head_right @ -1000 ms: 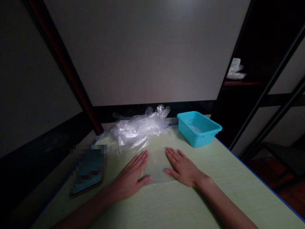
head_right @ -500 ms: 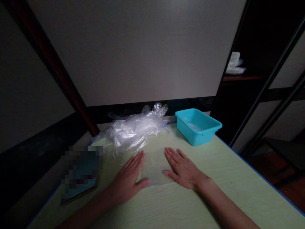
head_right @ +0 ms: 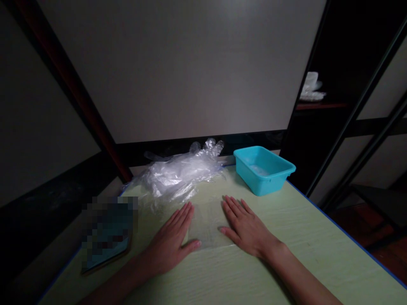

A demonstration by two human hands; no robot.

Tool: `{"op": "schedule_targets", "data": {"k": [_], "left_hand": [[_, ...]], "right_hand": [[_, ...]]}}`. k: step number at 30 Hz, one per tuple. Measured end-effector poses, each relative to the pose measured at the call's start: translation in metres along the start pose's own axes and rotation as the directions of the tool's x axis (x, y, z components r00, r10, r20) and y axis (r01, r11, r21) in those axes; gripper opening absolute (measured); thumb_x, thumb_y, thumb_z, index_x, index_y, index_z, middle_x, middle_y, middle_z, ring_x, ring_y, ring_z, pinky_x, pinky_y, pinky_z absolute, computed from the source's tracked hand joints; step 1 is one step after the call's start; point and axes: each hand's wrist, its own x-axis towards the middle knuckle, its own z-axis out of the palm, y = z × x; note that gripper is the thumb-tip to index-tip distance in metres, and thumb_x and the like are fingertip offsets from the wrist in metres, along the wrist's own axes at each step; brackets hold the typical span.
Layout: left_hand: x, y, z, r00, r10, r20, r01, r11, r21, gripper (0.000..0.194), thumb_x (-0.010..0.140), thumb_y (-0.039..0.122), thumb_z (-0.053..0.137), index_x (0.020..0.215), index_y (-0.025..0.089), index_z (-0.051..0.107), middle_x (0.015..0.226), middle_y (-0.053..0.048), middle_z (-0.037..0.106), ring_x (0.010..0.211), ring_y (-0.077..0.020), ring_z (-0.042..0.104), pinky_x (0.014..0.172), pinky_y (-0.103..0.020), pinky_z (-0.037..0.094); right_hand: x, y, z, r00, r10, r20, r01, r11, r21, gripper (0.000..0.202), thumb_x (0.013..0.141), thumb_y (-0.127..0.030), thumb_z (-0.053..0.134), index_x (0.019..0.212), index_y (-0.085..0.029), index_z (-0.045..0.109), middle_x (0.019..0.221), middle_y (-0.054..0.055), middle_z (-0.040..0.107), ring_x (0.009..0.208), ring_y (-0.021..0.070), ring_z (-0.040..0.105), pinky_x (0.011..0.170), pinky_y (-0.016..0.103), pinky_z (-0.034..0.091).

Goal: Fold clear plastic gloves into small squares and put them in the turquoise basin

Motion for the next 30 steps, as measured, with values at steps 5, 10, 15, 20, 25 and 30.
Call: {"op": "schedule_targets", "data": {"k": [5,10,15,20,25,30], "left_hand": [[0.0002,0.0010,-0.0017,1.000,0.000,-0.015,0.000,1.000,-0.013,0.076,0.079,0.055,0.039,0.134,0.007,0.017,0.140,-0.016,0.017,0.130,-0.0240,0.011,0.104,-0.040,0.021],[0.0004,0.0018,-0.0024,1.000,0.000,-0.003,0.000,1.000,-0.005,0.075,0.080,0.056,0.037,0.134,0.006,0.018,0.141,-0.017,0.016,0.130,-0.0238,0.011,0.104,-0.039,0.020],[0.0009,0.0012,-0.0014,1.000,-0.002,0.005,0.002,1.000,0.000,0.076,0.080,0.057,0.036,0.134,0.006,0.019,0.140,-0.017,0.016,0.130,-0.0242,0.011,0.104,-0.039,0.020],[0.0012,0.0014,-0.0012,1.000,0.003,0.017,-0.003,1.000,0.011,0.074,0.080,0.057,0.035,0.134,0.008,0.020,0.141,-0.016,0.015,0.130,-0.0239,0.009,0.104,-0.040,0.019],[0.0010,0.0017,-0.0021,1.000,-0.002,0.018,0.001,1.000,0.006,0.073,0.080,0.057,0.036,0.133,0.008,0.022,0.141,-0.016,0.016,0.130,-0.0240,0.010,0.105,-0.039,0.019],[0.0013,0.0013,-0.0013,1.000,-0.009,0.020,0.009,1.000,-0.002,0.075,0.079,0.058,0.036,0.133,0.007,0.023,0.140,-0.017,0.016,0.129,-0.0246,0.010,0.105,-0.040,0.019]], "right_hand": [[-0.0046,-0.0018,-0.0047,0.999,0.039,-0.023,-0.039,0.999,-0.002,0.063,0.086,-0.052,0.026,0.135,-0.012,0.023,0.138,0.014,0.026,0.128,0.0223,0.021,0.103,0.045,0.021],[-0.0059,-0.0001,-0.0054,0.997,0.066,-0.038,-0.065,0.998,0.023,0.063,0.086,-0.052,0.029,0.132,-0.010,0.032,0.132,0.016,0.039,0.121,0.0249,0.035,0.101,0.045,0.025],[-0.0049,0.0011,-0.0063,0.998,0.055,-0.033,-0.054,0.998,0.034,0.060,0.086,-0.051,0.030,0.130,-0.010,0.035,0.127,0.017,0.044,0.117,0.0259,0.040,0.099,0.047,0.028],[-0.0050,0.0014,-0.0078,0.999,0.051,-0.014,-0.051,0.998,0.022,0.060,0.086,-0.051,0.030,0.129,-0.009,0.037,0.127,0.017,0.044,0.117,0.0263,0.039,0.099,0.048,0.027],[-0.0057,0.0015,-0.0083,0.998,0.056,0.002,-0.056,0.998,0.018,0.061,0.086,-0.052,0.030,0.127,-0.008,0.039,0.127,0.018,0.043,0.118,0.0261,0.038,0.100,0.047,0.026],[-0.0062,0.0016,-0.0101,0.998,0.060,0.022,-0.060,0.998,-0.002,0.062,0.086,-0.052,0.027,0.128,-0.008,0.038,0.128,0.018,0.042,0.118,0.0256,0.037,0.100,0.047,0.025]]}}
